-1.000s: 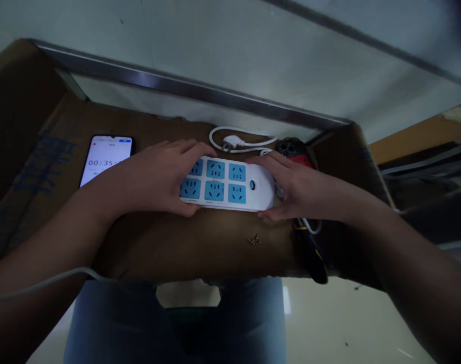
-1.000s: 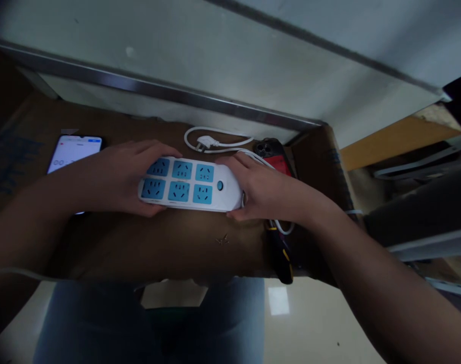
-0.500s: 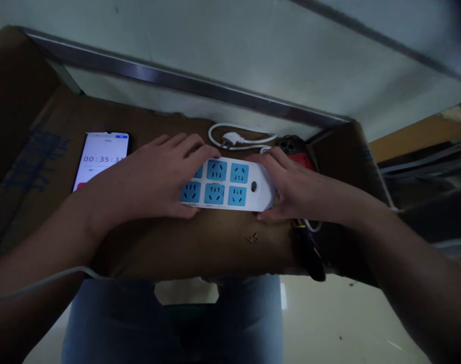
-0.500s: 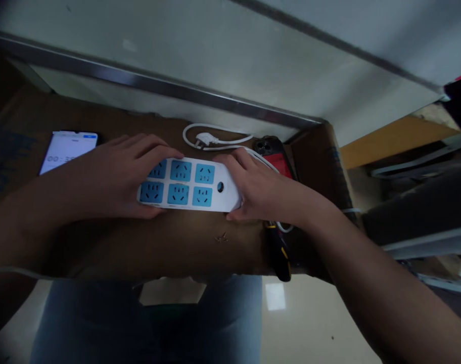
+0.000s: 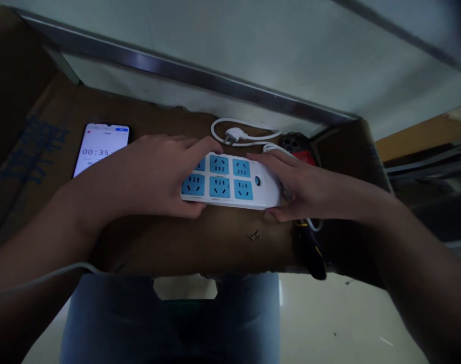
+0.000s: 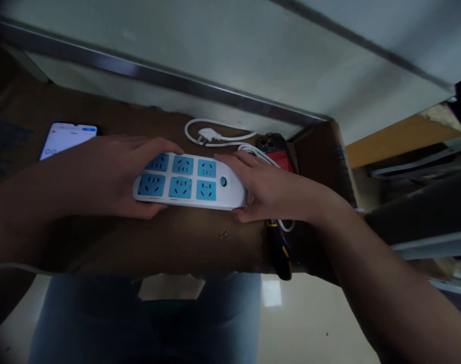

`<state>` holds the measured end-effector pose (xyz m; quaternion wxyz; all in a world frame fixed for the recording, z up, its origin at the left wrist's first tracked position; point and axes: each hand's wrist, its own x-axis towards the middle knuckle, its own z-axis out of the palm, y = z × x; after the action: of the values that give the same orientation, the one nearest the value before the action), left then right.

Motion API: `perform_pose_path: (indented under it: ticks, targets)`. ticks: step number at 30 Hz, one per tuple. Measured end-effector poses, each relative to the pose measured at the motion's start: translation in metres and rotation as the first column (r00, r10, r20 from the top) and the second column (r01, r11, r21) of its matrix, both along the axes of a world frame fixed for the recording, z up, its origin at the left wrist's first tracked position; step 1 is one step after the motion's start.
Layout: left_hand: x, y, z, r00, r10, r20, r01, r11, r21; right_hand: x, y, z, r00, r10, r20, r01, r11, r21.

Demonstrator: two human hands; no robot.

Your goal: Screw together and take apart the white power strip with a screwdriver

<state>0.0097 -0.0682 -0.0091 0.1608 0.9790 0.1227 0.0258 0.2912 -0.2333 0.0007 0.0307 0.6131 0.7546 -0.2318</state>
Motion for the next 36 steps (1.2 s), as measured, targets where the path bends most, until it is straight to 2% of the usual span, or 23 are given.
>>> perform_pose_path:
  ticks: [4, 12, 16, 21, 26, 31, 36]
  targets:
    - [0.000, 0.002, -0.004, 1.000, 0.009, 0.017, -0.009, 0.999, -0.032, -0.001, 0.001, 0.000, 1.000, 0.017, -0.013, -0.017, 1.000, -0.018]
    - [-0.001, 0.005, -0.003, 1.000, -0.002, -0.031, -0.001, 0.994, -0.111, -0.002, 0.003, 0.003, 0.999, -0.029, -0.040, 0.026, 0.997, -0.072]
    - [0.000, 0.009, -0.005, 0.999, -0.019, -0.043, 0.013, 0.992, -0.125, 0.000, 0.002, 0.000, 0.998, 0.000, -0.056, -0.002, 0.999, -0.044]
    - [0.002, 0.010, -0.010, 0.998, -0.053, -0.027, 0.050, 0.994, -0.094, -0.002, 0.001, -0.005, 1.000, 0.008, -0.021, -0.008, 1.000, 0.001]
    - [0.001, 0.008, -0.015, 0.993, -0.105, 0.051, 0.104, 0.994, 0.025, -0.007, 0.000, -0.005, 0.998, 0.004, 0.055, -0.006, 0.999, 0.040]
    - [0.000, 0.007, -0.015, 0.987, -0.136, 0.087, 0.130, 0.989, 0.076, -0.006, -0.001, -0.005, 0.997, 0.015, 0.077, -0.021, 0.997, 0.071]
    - [0.002, 0.010, -0.016, 0.989, -0.138, 0.054, 0.137, 0.990, 0.031, -0.004, -0.002, -0.008, 0.996, 0.042, 0.082, -0.049, 0.996, 0.078]
